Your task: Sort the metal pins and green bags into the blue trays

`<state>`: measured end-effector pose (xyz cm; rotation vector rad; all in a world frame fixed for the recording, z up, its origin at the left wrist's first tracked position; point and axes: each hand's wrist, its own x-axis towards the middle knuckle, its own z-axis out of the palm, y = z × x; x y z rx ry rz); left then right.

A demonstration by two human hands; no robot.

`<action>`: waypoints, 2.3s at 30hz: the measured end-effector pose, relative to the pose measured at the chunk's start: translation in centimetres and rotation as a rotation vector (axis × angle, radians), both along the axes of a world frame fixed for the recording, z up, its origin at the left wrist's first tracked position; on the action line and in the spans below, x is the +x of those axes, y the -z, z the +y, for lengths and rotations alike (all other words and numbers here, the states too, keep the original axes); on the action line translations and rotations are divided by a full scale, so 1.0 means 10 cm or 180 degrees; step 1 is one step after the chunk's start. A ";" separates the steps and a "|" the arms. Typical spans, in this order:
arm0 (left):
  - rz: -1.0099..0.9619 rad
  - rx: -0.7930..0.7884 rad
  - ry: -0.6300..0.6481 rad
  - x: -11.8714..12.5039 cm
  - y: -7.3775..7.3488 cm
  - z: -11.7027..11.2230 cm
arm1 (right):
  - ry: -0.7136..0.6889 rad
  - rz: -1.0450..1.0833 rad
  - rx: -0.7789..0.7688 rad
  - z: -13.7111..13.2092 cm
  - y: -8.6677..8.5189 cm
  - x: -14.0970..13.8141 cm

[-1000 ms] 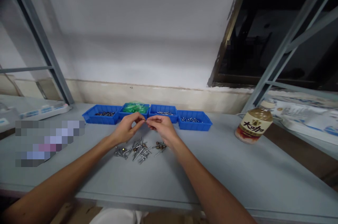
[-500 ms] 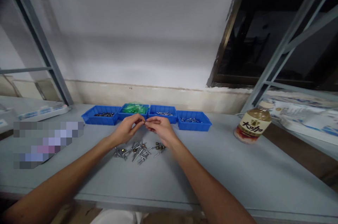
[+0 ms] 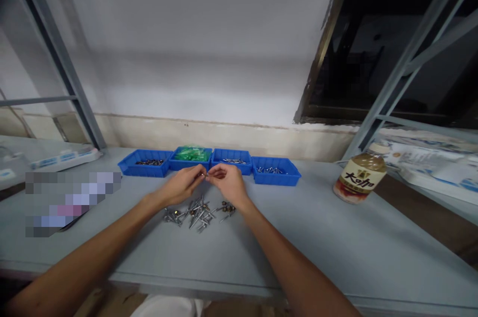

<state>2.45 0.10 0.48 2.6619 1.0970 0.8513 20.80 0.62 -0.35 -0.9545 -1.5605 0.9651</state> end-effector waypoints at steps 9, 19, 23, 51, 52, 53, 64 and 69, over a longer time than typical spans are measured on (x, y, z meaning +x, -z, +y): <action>-0.0198 -0.0118 0.0088 -0.03 0.00 0.03 | 0.0144 -0.0459 0.0580 -0.11 -0.06 -0.05; -0.0635 0.0981 -0.1590 -0.64 -0.17 0.28 | -0.0651 -0.1840 0.0019 -0.02 -0.23 0.36; -0.0879 0.1126 -0.2279 -0.95 -0.17 0.35 | -0.0907 -0.2212 -0.0243 -0.04 -0.27 0.45; 0.0117 0.0087 0.0096 -0.06 0.11 0.09 | -0.0290 -0.2654 0.0725 -0.10 -0.06 0.09; 0.0141 0.0029 0.0121 -0.07 0.10 0.09 | -0.0278 -0.2597 0.0717 -0.10 -0.06 0.09; 0.0174 -0.0031 0.0151 -0.08 0.09 0.09 | -0.0282 -0.2540 0.0702 -0.10 -0.07 0.10; 0.0400 -0.0200 0.0167 -0.15 0.09 0.13 | -0.0646 -0.2604 0.0831 -0.11 0.01 0.04; 0.0265 -0.0123 0.0245 -0.14 0.07 0.11 | -0.0328 -0.2262 0.0741 -0.08 0.03 0.01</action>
